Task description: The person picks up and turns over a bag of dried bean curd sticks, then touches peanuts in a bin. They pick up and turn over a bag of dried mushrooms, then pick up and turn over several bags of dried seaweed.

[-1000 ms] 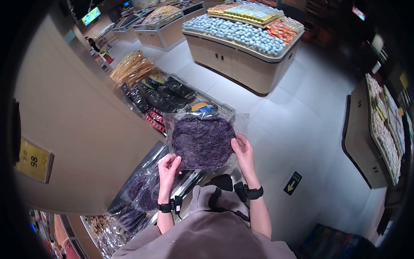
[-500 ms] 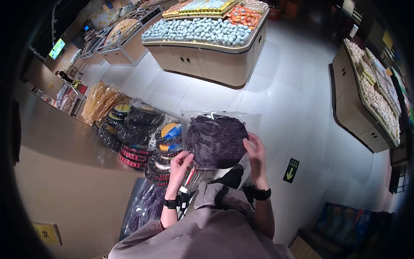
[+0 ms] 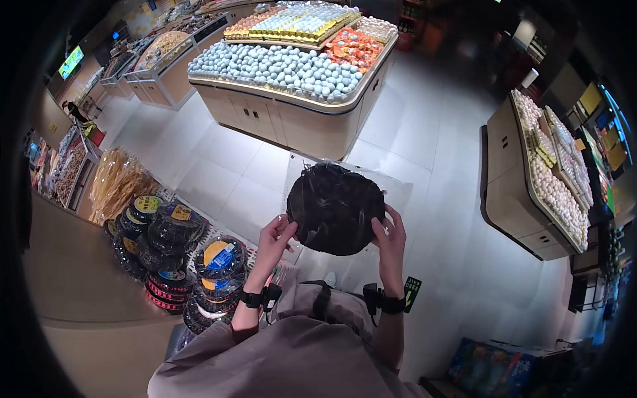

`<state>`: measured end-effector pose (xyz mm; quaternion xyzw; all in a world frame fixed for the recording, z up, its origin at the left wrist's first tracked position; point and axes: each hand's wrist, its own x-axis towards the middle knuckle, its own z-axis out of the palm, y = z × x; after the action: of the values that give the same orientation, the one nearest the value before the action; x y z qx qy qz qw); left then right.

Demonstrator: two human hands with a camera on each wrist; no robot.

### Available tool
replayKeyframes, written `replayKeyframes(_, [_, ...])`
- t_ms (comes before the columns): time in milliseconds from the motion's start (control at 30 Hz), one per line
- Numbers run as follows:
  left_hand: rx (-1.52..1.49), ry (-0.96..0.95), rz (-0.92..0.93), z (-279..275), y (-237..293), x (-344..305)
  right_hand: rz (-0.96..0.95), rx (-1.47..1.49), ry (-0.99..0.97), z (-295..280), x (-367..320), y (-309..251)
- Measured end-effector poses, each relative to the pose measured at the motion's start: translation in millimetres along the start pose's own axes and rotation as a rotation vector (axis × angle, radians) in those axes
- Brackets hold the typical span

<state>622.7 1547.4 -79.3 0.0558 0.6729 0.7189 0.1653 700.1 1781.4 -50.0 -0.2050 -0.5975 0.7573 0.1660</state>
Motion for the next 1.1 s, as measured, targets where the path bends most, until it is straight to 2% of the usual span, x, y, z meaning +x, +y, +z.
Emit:
replayKeyframes(67, [0.015,0.018,0.0,-3,-1,9,0.031,-0.014,-0.011,4,15,8])
replayKeyframes(133, [-0.015,0.132,-0.033,-9,-1,16,0.042,-0.028,-0.047,16,38,9])
replayKeyframes(333, [-0.05,0.353,0.02,-56,-5,18,0.06,0.008,-0.404,76,95,21])
replayKeyframes(567, [-0.154,0.768,0.081,-87,-14,9,0.197,-0.04,-0.806,177,151,40])
replayKeyframes(633, [-0.104,0.891,0.095,-88,-10,10,0.239,-0.104,-0.941,204,167,42])
replayKeyframes(700, [-0.201,0.944,0.087,-89,-7,16,0.248,-0.142,-1.032,228,184,34])
replayKeyframes(767, [-0.276,1.062,0.128,-83,8,33,0.314,-0.183,-1.12,246,204,29])
replayKeyframes(800, [-0.34,1.109,0.177,-82,8,38,0.282,-0.197,-1.168,254,216,31])
replayKeyframes(867, [-0.439,1.218,0.246,-79,11,52,0.285,-0.233,-1.241,266,235,27])
replayKeyframes(1100, [-0.427,1.466,0.321,-70,-2,97,0.382,-0.314,-1.421,315,273,47])
